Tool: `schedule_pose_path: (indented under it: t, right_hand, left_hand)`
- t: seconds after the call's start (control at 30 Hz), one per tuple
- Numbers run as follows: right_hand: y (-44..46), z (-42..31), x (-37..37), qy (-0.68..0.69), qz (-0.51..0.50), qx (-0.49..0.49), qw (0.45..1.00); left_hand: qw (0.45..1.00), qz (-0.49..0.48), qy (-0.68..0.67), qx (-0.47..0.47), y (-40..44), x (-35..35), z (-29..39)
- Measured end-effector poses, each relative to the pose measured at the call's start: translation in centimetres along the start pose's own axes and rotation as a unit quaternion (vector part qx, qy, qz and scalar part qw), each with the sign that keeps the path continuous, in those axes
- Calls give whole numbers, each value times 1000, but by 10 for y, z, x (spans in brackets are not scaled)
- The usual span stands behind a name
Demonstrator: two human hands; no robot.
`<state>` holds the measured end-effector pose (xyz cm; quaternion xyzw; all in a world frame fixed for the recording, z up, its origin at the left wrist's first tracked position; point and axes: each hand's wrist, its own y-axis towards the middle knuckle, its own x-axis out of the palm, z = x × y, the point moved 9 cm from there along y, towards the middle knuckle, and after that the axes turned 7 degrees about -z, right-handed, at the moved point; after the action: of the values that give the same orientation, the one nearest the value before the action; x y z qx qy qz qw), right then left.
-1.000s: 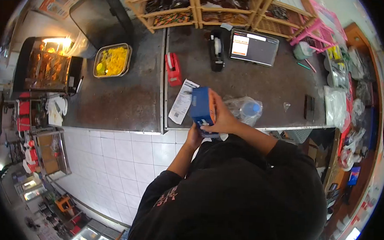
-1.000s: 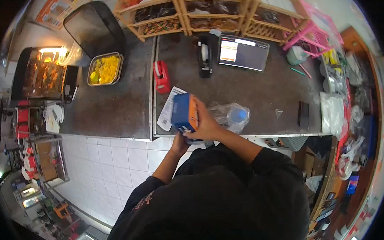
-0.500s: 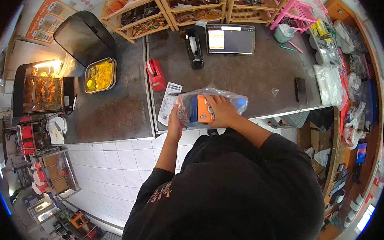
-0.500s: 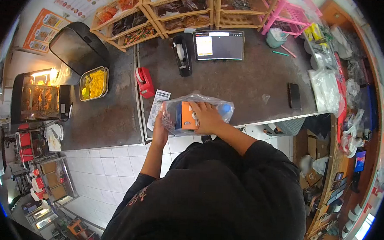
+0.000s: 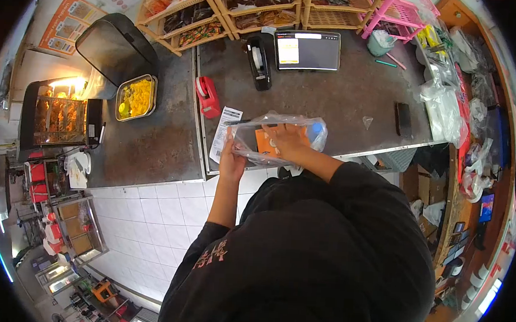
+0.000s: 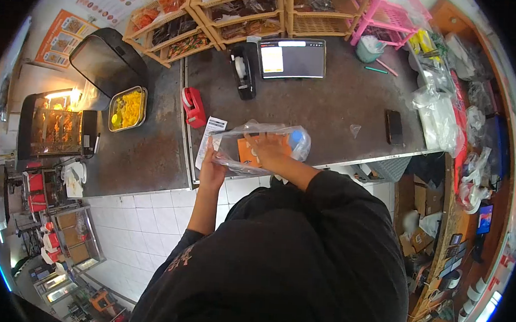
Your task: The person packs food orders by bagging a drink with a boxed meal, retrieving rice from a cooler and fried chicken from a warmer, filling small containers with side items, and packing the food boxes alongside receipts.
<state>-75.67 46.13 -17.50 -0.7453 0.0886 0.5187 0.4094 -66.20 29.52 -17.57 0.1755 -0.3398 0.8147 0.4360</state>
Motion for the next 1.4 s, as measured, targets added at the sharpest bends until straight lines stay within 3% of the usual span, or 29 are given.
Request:
schedule_pose_path:
  t: [0.03, 0.07, 0.1, 0.17, 0.2, 0.23, 0.3, 0.33, 0.47, 0.53, 0.57, 0.63, 0.7, 0.77, 0.8, 0.87, 0.97, 1.03, 1.1, 1.17, 1.2, 1.23, 1.27, 1.3, 1.37, 1.4]
  right_hand:
    - [-9, -2, -9, 102, -32, -41, 993]
    - [-18, -1, -16, 99, -32, -41, 994]
    - [-30, -4, -27, 112, 12, -47, 993]
    - [-36, -4, -32, 121, 55, -54, 990]
    - [-28, -5, -12, 95, -31, -29, 995]
    - [-23, -6, 6, 70, -117, -3, 991]
    - [-18, -15, 1, 35, -107, 49, 992]
    - [-18, -11, -2, 0, -97, 99, 990]
    - [-5, -6, 2, -105, -11, 87, 991]
    - [-9, 5, -9, 34, 78, 21, 996]
    - [-17, 18, -23, 34, 79, 22, 996]
    - [-55, 18, -67, 258, 8, -156, 954]
    - [-88, 64, -104, 274, 205, -68, 937]
    - [-141, 105, -131, 184, 428, 13, 885]
    - [-142, 120, -107, 181, 430, 11, 884]
    - [-108, 170, -13, 386, 289, 108, 870]
    - [-129, 165, -29, 434, 204, 111, 870]
    - [-142, 157, -58, 434, 186, 118, 874]
    - [-153, 147, -85, 434, 174, 126, 875]
    - [-159, 132, -104, 518, 137, 90, 839]
    - [-167, 125, -118, 519, 136, 91, 839]
    - [-174, 107, -139, 447, 142, 41, 882]
    - [-178, 91, -151, 370, 146, -10, 918]
    - [-177, 87, -148, 369, 141, -11, 918]
    - [-181, 58, -160, 251, 202, -135, 937]
    - [-179, 55, -164, 249, 201, -138, 937]
  left_hand:
    - [995, -16, -85, -44, 14, -14, -19]
    - [981, -30, -170, -88, 22, -20, -35]
    - [981, -29, -172, -87, 23, -12, -30]
    - [993, -41, -63, -90, 21, 7, -17]
    - [993, -41, -64, -90, 15, 24, -8]
    - [997, -60, 22, -51, 8, 46, 11]
    - [975, -108, 194, -9, -5, 83, 33]
    - [975, -109, 195, -10, -12, 94, 39]
    - [939, -155, 307, 22, -33, 116, 51]
    - [954, -74, 289, -29, -31, 89, 58]
    - [936, -86, 341, 20, -24, 80, 67]
    - [922, -81, 378, 23, -19, 64, 85]
    - [902, -100, 421, 16, -24, 62, 95]
    - [914, -85, 396, 10, -23, 55, 97]
    - [925, -72, 373, 5, -22, 49, 98]
    - [926, -81, 369, 2, -19, 46, 96]
    - [913, -88, 398, -23, -32, 60, 100]
    - [849, -92, 519, 13, -35, 66, 109]
    - [855, -89, 510, 7, -39, 71, 114]
    - [861, -88, 501, 1, -43, 82, 120]
    - [887, -86, 454, 7, -46, 89, 123]
    - [910, -82, 406, 12, -50, 95, 124]
    - [911, -79, 404, 10, -52, 101, 122]
    - [910, -84, 405, 35, -54, 111, 122]
    - [898, -87, 421, 92, -56, 129, 125]
    - [899, -83, 420, 93, -47, 124, 123]
